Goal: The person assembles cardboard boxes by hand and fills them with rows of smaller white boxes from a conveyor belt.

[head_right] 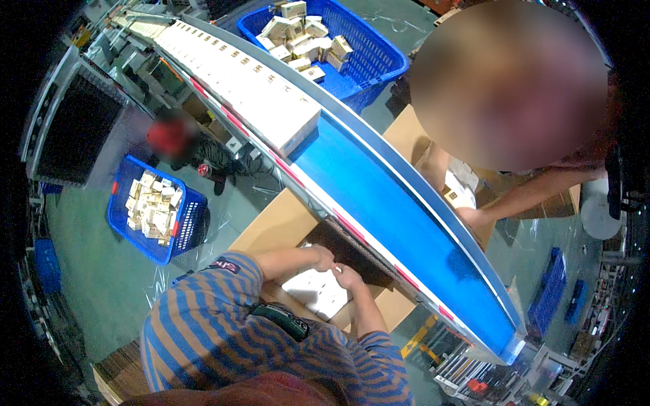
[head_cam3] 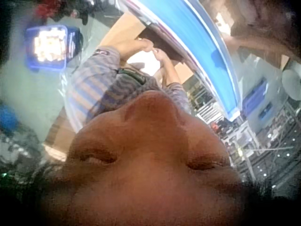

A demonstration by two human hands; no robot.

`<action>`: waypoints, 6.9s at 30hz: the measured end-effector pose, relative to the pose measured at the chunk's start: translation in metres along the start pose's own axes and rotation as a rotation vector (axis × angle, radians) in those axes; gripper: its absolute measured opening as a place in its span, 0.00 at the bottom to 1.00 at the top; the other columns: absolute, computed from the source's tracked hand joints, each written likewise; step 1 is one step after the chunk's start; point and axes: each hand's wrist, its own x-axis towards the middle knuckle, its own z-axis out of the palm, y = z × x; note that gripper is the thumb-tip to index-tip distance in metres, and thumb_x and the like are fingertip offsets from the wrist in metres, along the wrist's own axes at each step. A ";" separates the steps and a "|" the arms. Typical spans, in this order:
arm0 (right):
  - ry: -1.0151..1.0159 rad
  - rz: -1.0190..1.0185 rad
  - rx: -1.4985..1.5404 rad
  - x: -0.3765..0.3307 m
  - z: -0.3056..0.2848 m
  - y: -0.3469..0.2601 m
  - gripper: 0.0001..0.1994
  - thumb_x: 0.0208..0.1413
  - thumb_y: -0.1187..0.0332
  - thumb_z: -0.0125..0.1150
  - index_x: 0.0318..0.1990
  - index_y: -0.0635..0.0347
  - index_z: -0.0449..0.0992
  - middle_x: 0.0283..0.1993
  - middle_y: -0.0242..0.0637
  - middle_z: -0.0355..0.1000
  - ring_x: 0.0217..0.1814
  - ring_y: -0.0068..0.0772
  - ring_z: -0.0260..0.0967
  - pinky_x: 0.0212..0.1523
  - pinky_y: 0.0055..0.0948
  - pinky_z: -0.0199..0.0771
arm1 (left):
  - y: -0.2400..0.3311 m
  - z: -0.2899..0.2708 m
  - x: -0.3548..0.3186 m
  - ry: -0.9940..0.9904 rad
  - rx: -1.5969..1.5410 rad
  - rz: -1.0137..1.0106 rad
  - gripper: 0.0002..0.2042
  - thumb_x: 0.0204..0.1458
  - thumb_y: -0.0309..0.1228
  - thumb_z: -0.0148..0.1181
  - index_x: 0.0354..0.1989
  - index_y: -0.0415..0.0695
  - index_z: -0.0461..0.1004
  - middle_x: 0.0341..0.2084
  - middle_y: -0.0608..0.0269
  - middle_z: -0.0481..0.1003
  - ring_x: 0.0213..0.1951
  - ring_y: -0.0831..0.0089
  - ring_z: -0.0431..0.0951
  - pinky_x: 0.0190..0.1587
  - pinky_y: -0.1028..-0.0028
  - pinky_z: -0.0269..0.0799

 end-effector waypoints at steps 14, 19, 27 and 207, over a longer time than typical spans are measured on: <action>0.874 -0.643 0.429 -0.149 -0.117 -0.158 0.20 0.55 0.70 0.59 0.54 0.66 0.68 0.48 0.45 0.71 0.44 0.29 0.72 0.43 0.25 0.72 | -0.189 -0.253 -0.271 1.244 -0.057 -0.388 0.40 0.43 0.53 0.62 0.57 0.32 0.60 0.39 0.41 0.74 0.43 0.51 0.75 0.48 0.63 0.69; 0.996 -0.402 0.451 -0.129 -0.145 -0.178 0.33 0.52 0.60 0.62 0.61 0.68 0.56 0.54 0.52 0.67 0.50 0.35 0.69 0.45 0.30 0.71 | -0.082 -0.262 -0.257 0.704 -0.513 0.098 0.44 0.43 0.48 0.67 0.62 0.32 0.52 0.49 0.45 0.69 0.48 0.60 0.73 0.53 0.67 0.67; 1.039 -0.582 0.683 -0.169 -0.181 -0.121 0.35 0.49 0.60 0.62 0.62 0.68 0.55 0.56 0.48 0.64 0.57 0.38 0.63 0.55 0.32 0.63 | -0.004 -0.199 -0.165 0.863 -0.870 0.691 0.37 0.44 0.39 0.66 0.60 0.37 0.55 0.52 0.50 0.68 0.54 0.62 0.68 0.57 0.69 0.61; 0.563 -0.078 0.028 -0.181 -0.090 -0.044 0.35 0.41 0.34 0.56 0.50 0.49 0.75 0.47 0.42 0.74 0.51 0.43 0.70 0.49 0.39 0.69 | 0.038 -0.105 -0.100 0.260 0.125 0.070 0.45 0.34 0.67 0.60 0.60 0.50 0.64 0.54 0.46 0.67 0.57 0.52 0.66 0.58 0.60 0.60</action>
